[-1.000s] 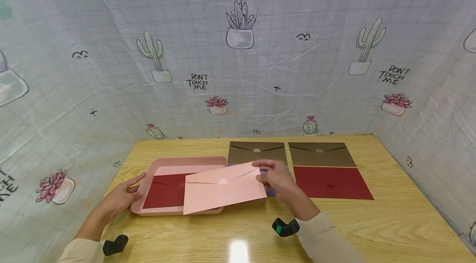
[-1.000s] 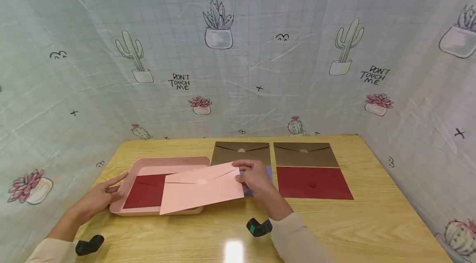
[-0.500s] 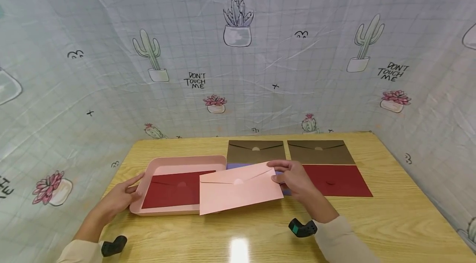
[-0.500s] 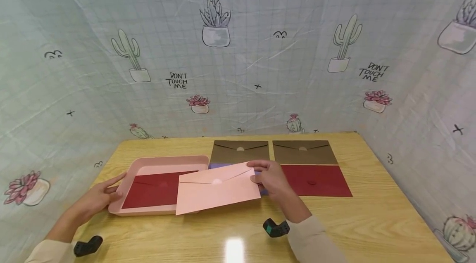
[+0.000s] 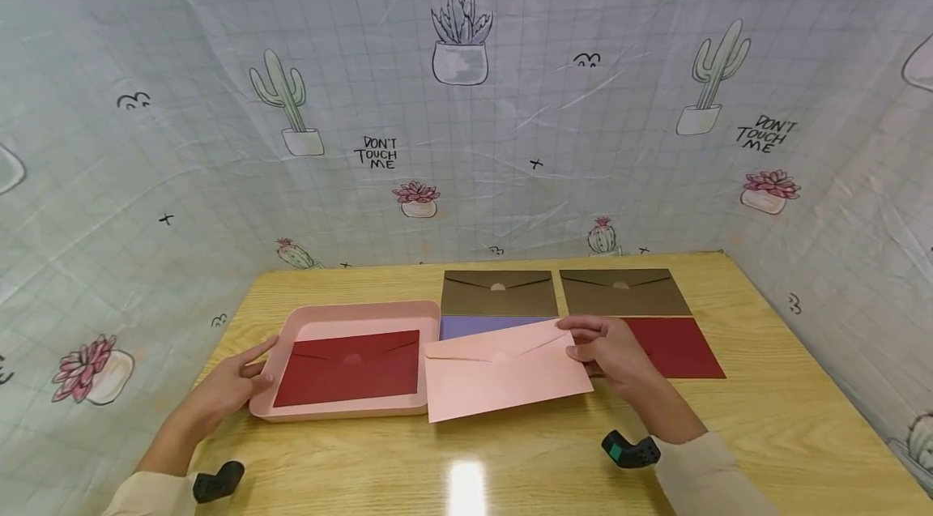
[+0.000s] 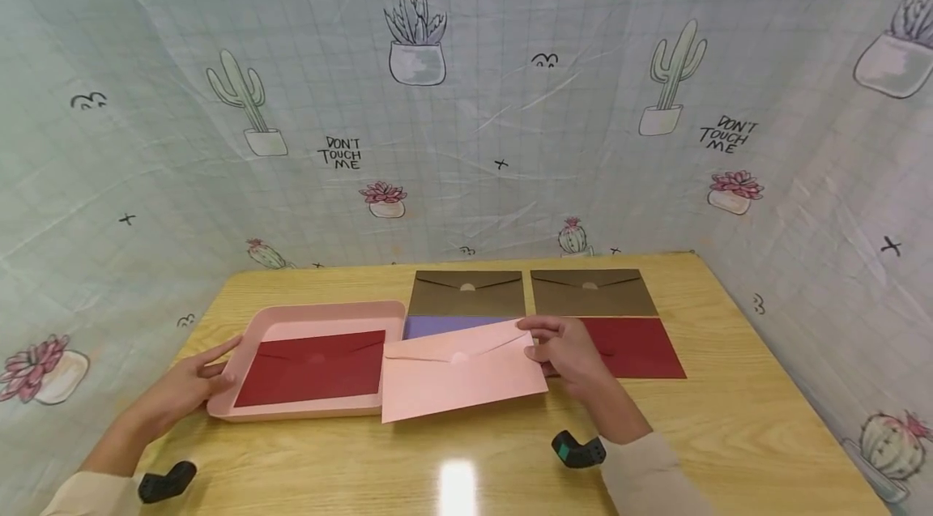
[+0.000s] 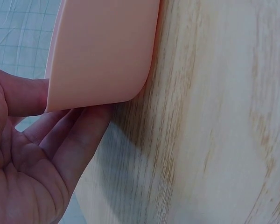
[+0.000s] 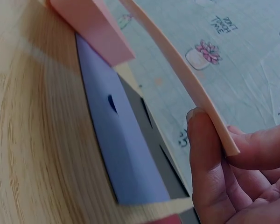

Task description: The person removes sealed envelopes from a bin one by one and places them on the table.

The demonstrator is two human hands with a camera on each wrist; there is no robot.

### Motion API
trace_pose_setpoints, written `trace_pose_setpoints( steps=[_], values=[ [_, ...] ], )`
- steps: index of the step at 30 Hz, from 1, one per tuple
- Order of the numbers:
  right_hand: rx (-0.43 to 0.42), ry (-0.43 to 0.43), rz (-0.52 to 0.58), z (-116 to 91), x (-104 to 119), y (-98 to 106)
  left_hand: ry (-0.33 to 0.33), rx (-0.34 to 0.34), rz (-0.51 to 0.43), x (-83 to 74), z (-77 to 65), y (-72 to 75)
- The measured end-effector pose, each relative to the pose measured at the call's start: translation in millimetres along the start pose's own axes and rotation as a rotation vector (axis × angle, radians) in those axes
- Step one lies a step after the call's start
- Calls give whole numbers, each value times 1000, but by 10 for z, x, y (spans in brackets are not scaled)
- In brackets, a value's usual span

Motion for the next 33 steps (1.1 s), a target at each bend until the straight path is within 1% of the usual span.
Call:
trace_pose_setpoints(
  steps=[12,21,28,33],
  values=[
    [-16,-3,-31,-79,-118,355,16,-12,29,0,-7,1],
    [4,-10,-5,-152,-209,596,27,-18,41,9,-20,-2],
    [44,0,-32,-208,-304,860,14,-11,25,-8,-15,2],
    [28,-14,-63,-261,-361,1014,2,-17,22,-25,-11,6]
  ],
)
Point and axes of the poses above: each hand's wrist, its own z-axis towards the middle knuckle, its own y-axis out of the back of the hand, x = y × z, the point moved 3 cm from there along z, towards the middle knuckle, and after that the axes turned 1 degree about -y, right-handed, at the moved point
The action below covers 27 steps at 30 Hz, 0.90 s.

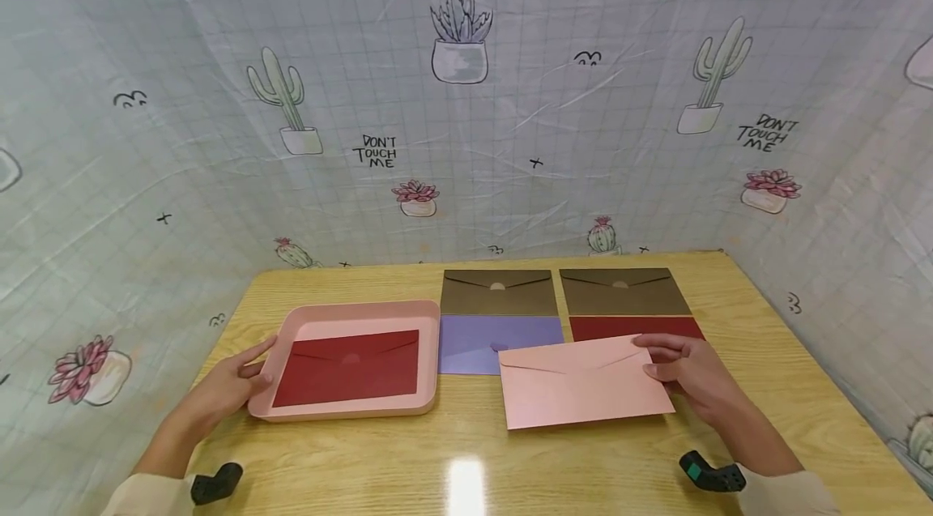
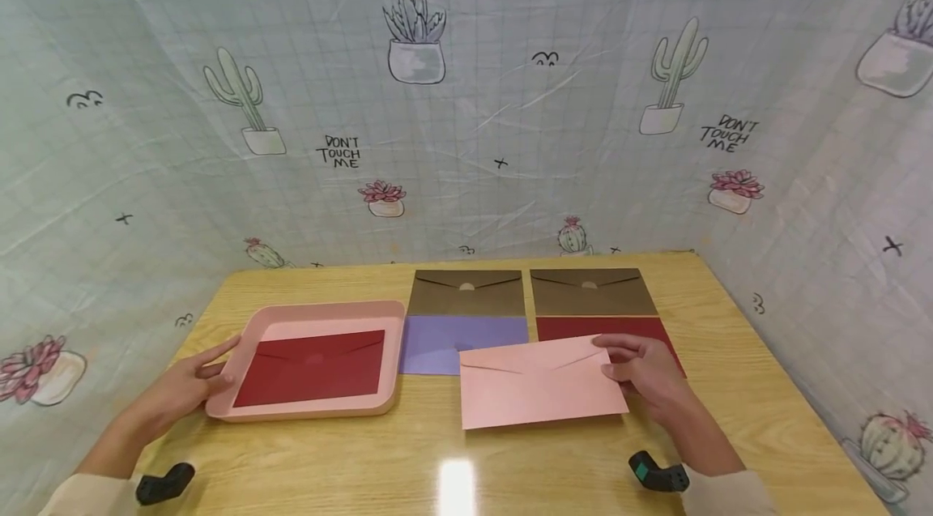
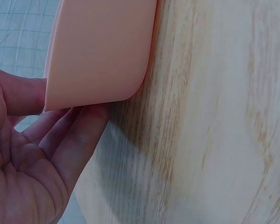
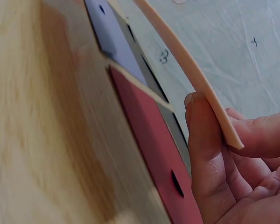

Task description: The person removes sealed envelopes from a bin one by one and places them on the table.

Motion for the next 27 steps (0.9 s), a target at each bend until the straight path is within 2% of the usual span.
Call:
trace_pose_setpoints(
  steps=[17,27],
  values=[
    [-9,-45,-5,-145,-253,397,12,9,0,14,14,-1],
    [-27,-60,-27,-217,-321,594,-4,8,-19,22,17,-9]
  ],
)
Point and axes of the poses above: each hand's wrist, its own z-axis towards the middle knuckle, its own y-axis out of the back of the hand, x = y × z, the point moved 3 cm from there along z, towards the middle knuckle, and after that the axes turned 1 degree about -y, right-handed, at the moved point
